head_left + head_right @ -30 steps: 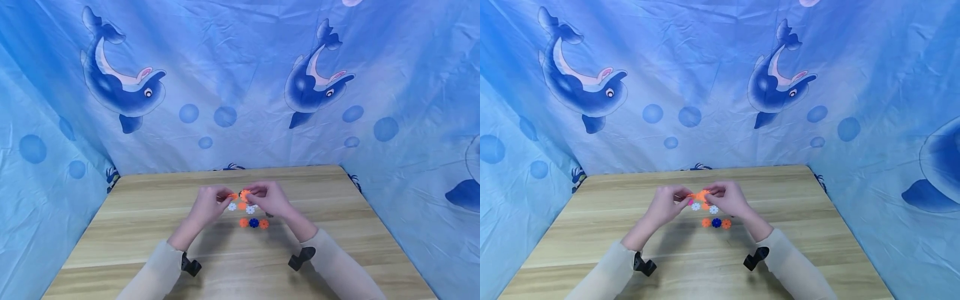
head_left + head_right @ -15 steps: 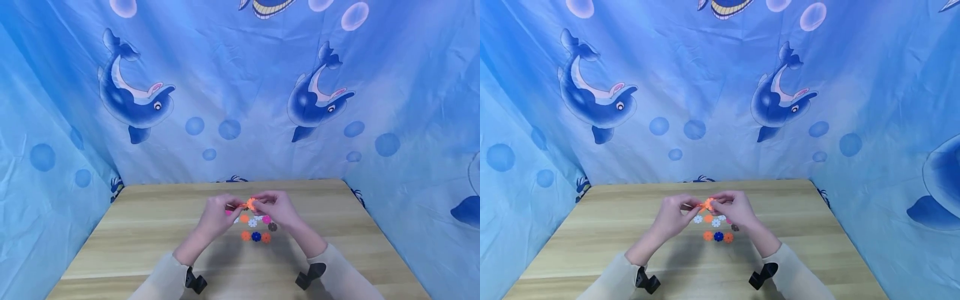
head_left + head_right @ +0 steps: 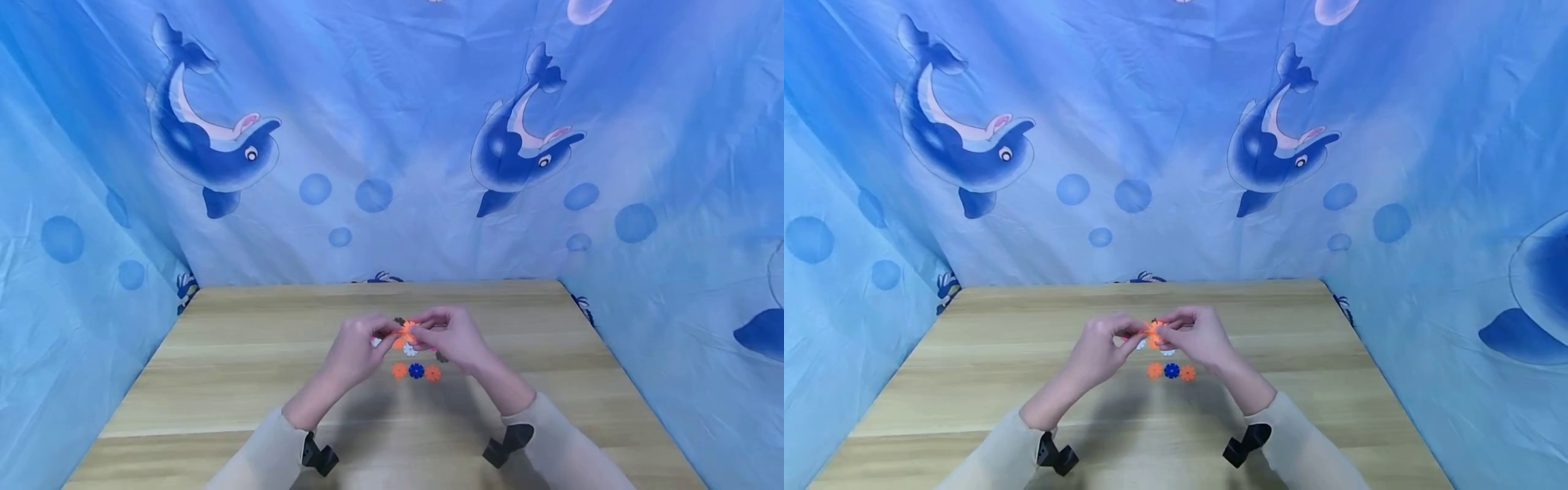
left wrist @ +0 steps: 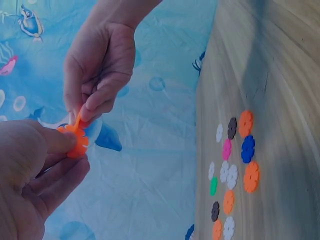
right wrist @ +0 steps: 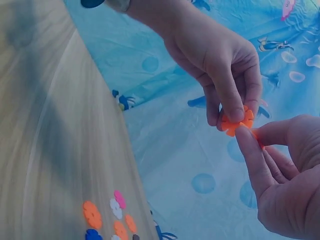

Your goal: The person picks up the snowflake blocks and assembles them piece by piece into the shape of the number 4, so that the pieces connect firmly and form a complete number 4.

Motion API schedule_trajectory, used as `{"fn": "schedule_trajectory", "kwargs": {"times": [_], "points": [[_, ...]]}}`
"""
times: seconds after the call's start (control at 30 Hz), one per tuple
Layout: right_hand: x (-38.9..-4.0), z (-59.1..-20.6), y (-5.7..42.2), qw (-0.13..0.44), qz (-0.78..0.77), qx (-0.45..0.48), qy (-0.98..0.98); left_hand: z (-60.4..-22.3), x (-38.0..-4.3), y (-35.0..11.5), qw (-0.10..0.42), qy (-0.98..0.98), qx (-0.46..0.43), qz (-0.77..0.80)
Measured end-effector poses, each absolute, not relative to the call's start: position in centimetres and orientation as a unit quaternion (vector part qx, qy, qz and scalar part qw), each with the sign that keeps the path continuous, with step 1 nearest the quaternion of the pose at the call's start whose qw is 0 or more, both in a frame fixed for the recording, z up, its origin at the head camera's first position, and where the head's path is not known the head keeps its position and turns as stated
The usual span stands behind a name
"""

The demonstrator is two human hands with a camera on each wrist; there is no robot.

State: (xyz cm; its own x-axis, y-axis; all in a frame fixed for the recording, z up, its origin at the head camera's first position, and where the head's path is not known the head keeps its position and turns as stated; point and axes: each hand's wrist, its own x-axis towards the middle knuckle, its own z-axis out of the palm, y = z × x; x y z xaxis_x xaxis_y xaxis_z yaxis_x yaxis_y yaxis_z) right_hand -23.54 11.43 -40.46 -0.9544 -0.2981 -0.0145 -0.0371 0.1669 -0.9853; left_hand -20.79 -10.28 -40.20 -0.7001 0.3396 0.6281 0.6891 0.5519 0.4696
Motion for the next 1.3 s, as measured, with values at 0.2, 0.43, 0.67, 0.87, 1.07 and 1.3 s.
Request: {"fn": "schedule_trajectory", "kwargs": {"times": [0.2,0.43,0.67,0.87,1.07,1.3], "points": [[-23.5,-40.4,11.5,0.113,-0.648,-0.109,0.746,-40.5,-20.7,-10.2,0.261,-0.834,-0.315,-0.37],[-22.9,-40.2,11.0,0.127,-0.671,-0.107,0.723,-40.9,-20.3,-10.6,0.271,-0.824,-0.321,-0.379],[-22.6,-39.9,10.4,0.129,-0.69,-0.108,0.703,-41.1,-20.2,-11.2,0.291,-0.82,-0.314,-0.38],[-22.5,-40.1,10.9,0.12,-0.667,-0.129,0.723,-40.8,-20.3,-11.1,0.287,-0.812,-0.332,-0.385],[-22.7,-39.8,11.5,0.108,-0.639,-0.149,0.747,-40.7,-20.6,-11.3,0.282,-0.801,-0.338,-0.407],[-22.6,-39.6,12.5,0.045,-0.61,-0.192,0.768,-40.5,-20.8,-11.6,0.28,-0.798,-0.332,-0.418]]}}
